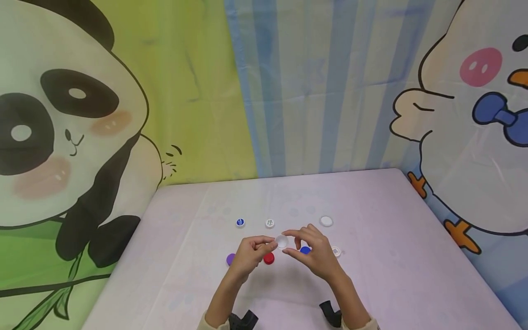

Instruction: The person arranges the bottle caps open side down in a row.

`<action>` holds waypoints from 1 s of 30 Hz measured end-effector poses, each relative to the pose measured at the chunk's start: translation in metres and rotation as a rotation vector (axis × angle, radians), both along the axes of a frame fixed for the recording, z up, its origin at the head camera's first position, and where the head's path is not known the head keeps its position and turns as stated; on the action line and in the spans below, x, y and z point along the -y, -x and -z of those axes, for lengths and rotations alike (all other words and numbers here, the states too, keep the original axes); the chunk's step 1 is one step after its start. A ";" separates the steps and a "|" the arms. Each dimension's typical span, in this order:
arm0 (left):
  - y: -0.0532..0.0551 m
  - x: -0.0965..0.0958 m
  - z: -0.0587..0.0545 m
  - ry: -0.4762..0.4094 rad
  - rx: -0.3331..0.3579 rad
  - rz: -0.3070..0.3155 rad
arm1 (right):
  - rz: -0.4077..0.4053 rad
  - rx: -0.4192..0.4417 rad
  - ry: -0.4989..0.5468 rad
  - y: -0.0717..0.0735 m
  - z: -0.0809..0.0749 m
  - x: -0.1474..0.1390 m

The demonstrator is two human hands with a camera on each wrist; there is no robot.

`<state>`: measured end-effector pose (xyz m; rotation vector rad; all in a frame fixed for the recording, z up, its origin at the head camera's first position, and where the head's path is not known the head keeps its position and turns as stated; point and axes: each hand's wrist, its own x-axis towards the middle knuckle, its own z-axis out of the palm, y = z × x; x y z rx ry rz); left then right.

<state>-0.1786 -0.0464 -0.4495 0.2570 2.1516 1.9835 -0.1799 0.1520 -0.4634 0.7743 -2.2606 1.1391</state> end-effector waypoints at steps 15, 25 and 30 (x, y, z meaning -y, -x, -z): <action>0.009 0.007 0.029 0.186 -0.842 -0.060 | -0.145 0.296 0.111 -0.004 0.006 -0.005; 0.009 0.009 0.027 0.238 -1.052 0.005 | -0.262 0.399 0.176 -0.016 -0.022 0.001; 0.009 0.009 0.027 0.246 -1.043 0.012 | -0.281 0.408 0.205 -0.015 -0.016 0.000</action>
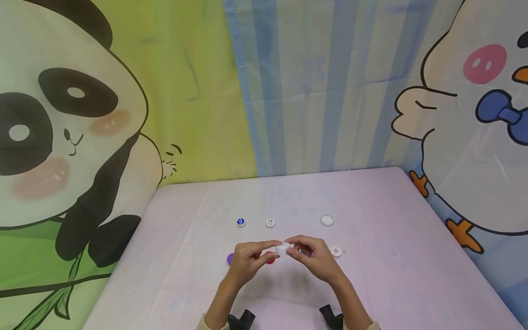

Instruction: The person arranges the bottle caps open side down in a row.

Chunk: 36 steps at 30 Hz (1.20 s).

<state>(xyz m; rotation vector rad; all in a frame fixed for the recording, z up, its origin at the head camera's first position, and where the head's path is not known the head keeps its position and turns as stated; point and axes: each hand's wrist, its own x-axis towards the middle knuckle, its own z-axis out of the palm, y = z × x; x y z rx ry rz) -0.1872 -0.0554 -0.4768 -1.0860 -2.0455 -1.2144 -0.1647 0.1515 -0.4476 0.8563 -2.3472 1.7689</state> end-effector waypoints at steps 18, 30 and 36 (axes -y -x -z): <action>-0.001 -0.001 0.003 -0.031 0.101 -0.043 | 0.061 -0.046 0.016 0.000 -0.002 0.001; -0.010 -0.006 -0.016 -0.032 0.126 -0.038 | 0.074 -0.159 0.032 0.001 0.002 -0.001; 0.000 -0.009 -0.002 0.006 0.115 -0.061 | 0.084 -0.167 0.017 0.002 0.002 -0.004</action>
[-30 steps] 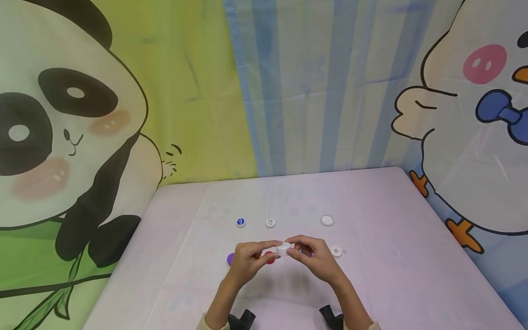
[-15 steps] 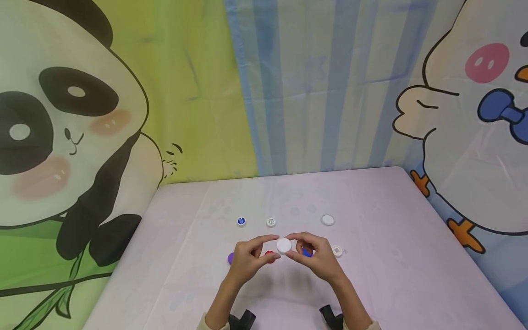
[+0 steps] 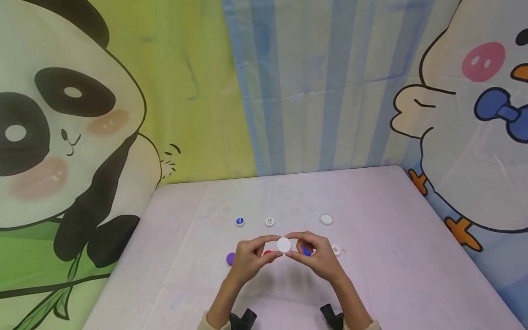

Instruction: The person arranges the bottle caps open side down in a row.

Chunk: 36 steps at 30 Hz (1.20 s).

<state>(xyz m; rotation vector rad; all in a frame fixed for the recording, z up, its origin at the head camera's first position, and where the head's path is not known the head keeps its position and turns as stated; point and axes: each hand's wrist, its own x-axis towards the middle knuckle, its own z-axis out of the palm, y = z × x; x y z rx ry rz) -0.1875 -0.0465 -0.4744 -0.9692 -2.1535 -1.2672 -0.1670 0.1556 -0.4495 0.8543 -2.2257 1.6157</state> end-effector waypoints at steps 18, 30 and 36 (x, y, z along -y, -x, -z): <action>0.063 -0.052 0.000 0.446 0.000 -0.167 | 0.256 0.072 -0.311 0.061 0.025 -0.056; 0.102 -0.079 0.038 0.573 0.163 -0.352 | 0.219 0.193 -0.507 0.114 0.055 -0.062; 0.107 -0.082 0.050 0.655 0.227 -0.392 | 0.183 0.211 -0.567 0.125 0.067 -0.059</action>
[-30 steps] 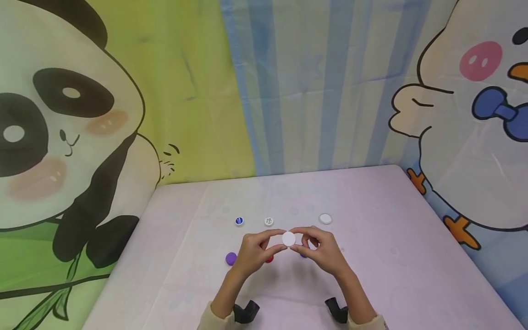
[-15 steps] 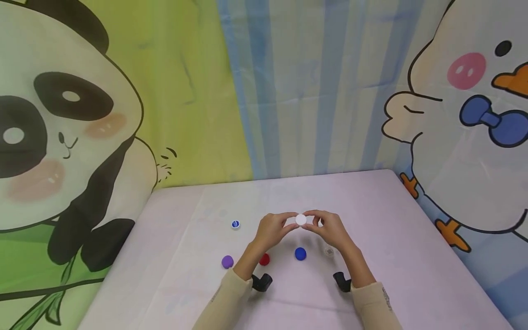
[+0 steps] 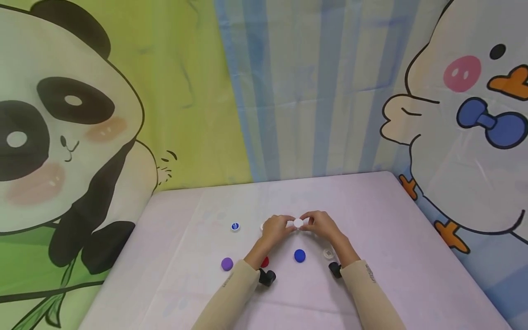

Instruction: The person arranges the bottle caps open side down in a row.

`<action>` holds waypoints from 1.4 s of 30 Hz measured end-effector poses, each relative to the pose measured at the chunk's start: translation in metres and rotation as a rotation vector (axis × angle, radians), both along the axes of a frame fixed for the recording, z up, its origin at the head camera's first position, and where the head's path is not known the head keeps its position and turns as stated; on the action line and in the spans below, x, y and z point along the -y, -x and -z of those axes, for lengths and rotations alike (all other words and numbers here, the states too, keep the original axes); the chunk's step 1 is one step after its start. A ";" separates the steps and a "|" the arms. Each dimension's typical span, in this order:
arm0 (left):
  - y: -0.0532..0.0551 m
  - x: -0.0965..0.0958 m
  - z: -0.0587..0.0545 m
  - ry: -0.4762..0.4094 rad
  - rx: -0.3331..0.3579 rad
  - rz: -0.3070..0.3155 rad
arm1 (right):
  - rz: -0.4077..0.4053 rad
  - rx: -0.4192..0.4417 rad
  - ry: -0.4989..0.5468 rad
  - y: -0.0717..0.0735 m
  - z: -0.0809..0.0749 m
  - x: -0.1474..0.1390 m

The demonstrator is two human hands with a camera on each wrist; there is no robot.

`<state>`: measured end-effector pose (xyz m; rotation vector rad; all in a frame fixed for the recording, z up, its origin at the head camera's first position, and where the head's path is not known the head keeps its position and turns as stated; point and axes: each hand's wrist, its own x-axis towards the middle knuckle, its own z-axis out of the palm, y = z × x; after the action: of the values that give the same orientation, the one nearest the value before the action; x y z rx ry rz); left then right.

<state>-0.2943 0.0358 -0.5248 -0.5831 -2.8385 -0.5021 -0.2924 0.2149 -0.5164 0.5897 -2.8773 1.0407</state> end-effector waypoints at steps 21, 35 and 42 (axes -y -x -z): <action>0.003 -0.007 0.005 0.035 0.080 -0.034 | 0.045 0.066 -0.159 0.005 0.003 0.002; 0.009 -0.040 -0.014 0.057 0.076 0.039 | 0.157 0.048 -0.057 -0.013 -0.008 -0.037; 0.016 -0.057 -0.009 0.141 0.117 -0.010 | 0.210 0.120 -0.021 -0.010 0.004 -0.053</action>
<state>-0.3102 0.0930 -0.5154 -0.5820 -3.0048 -0.3471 -0.2823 0.2683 -0.5201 0.2251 -2.9735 1.0487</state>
